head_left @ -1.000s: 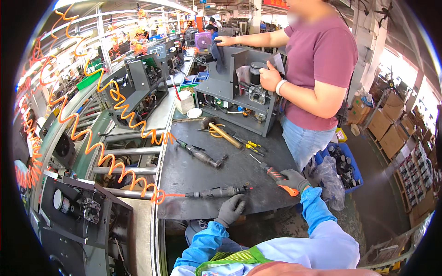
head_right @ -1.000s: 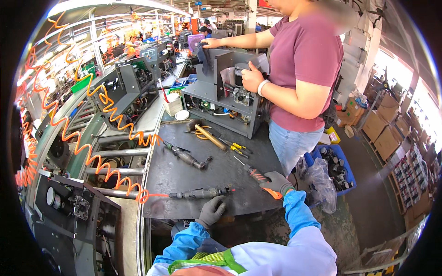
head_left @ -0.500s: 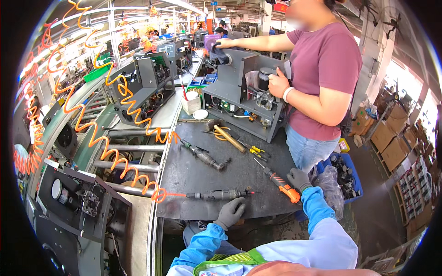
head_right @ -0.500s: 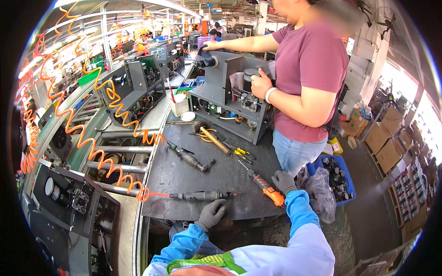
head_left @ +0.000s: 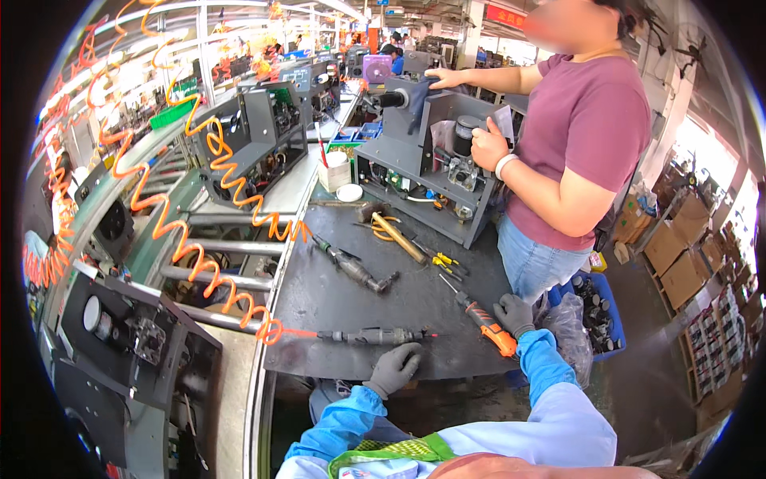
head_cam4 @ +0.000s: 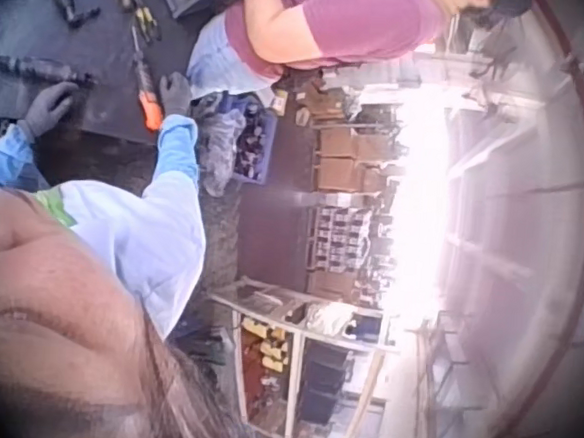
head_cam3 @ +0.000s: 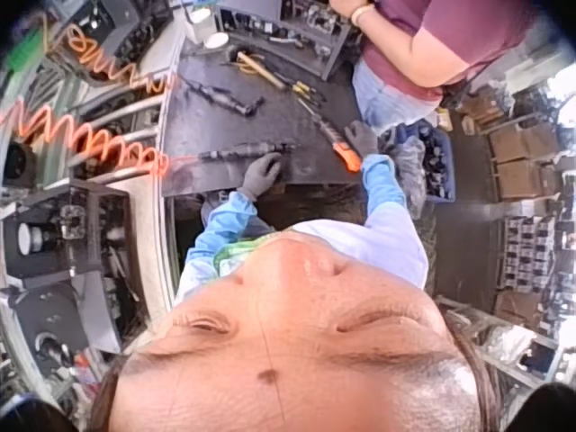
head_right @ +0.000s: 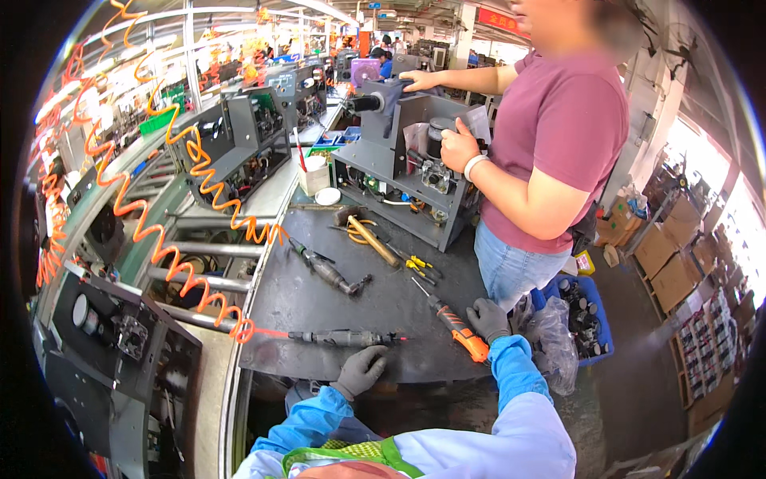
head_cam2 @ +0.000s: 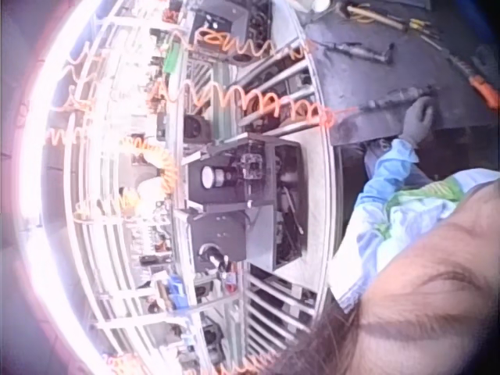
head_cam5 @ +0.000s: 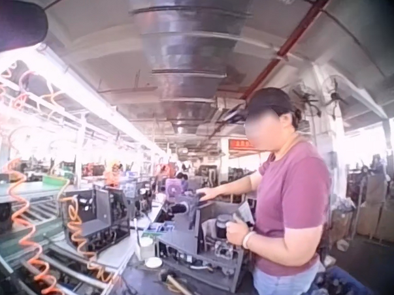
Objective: Assembling and inspecting electronic equipment on an industrial assembly line.
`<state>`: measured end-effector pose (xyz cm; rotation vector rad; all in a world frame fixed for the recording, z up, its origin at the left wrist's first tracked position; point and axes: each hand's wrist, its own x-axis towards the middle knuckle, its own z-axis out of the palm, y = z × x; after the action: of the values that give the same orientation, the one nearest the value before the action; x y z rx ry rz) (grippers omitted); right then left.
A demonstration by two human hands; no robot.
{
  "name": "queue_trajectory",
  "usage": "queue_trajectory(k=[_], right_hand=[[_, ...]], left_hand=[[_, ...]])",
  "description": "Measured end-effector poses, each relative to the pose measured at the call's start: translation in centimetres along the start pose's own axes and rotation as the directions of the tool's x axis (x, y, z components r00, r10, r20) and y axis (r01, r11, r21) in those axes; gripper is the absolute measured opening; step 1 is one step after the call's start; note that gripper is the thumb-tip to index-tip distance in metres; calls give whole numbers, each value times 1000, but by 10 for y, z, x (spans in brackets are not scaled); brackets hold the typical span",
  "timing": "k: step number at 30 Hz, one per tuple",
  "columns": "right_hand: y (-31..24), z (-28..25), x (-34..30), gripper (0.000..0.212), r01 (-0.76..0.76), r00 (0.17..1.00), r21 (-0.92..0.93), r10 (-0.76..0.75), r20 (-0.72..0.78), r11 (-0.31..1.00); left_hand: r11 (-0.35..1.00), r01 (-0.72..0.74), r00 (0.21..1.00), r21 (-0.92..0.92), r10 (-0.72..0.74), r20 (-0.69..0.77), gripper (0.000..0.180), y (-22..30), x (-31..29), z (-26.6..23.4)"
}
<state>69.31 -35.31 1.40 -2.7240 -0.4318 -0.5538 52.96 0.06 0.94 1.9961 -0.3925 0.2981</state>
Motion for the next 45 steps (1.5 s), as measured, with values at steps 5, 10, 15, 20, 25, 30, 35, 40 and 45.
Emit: queue_trajectory(k=[5,10,15,20,25,30,35,40,45], right_hand=[[-2,1,0,22,-7,1000,27,8,-20,1000],[0,3,-1,22,-15,1000,4,15,-20,1000],[0,0,0,21,-68,998,25,68,15,997],[13,9,-2,22,-29,1000,5,29,1,1000],[-2,5,7,22,-37,999,6,36,11,999],[9,8,0,21,-40,999,18,41,-26,999],[14,17,-3,21,-11,1000,26,11,-15,1000],[16,13,2,22,6,1000,15,-6,-17,1000],[24,20,4,21,31,999,41,-30,-13,999]], left_hand=[[1000,19,1000,-11,-19,18,27,0,3,-3],[1000,13,1000,20,-13,8,30,-4,0,-1],[1000,12,1000,-5,-12,28,30,-6,-3,-1],[1000,0,999,14,0,35,29,-3,1,2],[999,40,999,9,-40,-7,30,-4,-3,-4],[998,58,998,-6,-58,38,32,-2,1,-3],[998,57,998,10,-57,41,32,1,-3,-3],[1000,24,1000,-13,-23,7,31,-9,-2,1],[999,43,999,4,-43,-5,32,-7,0,-5]])
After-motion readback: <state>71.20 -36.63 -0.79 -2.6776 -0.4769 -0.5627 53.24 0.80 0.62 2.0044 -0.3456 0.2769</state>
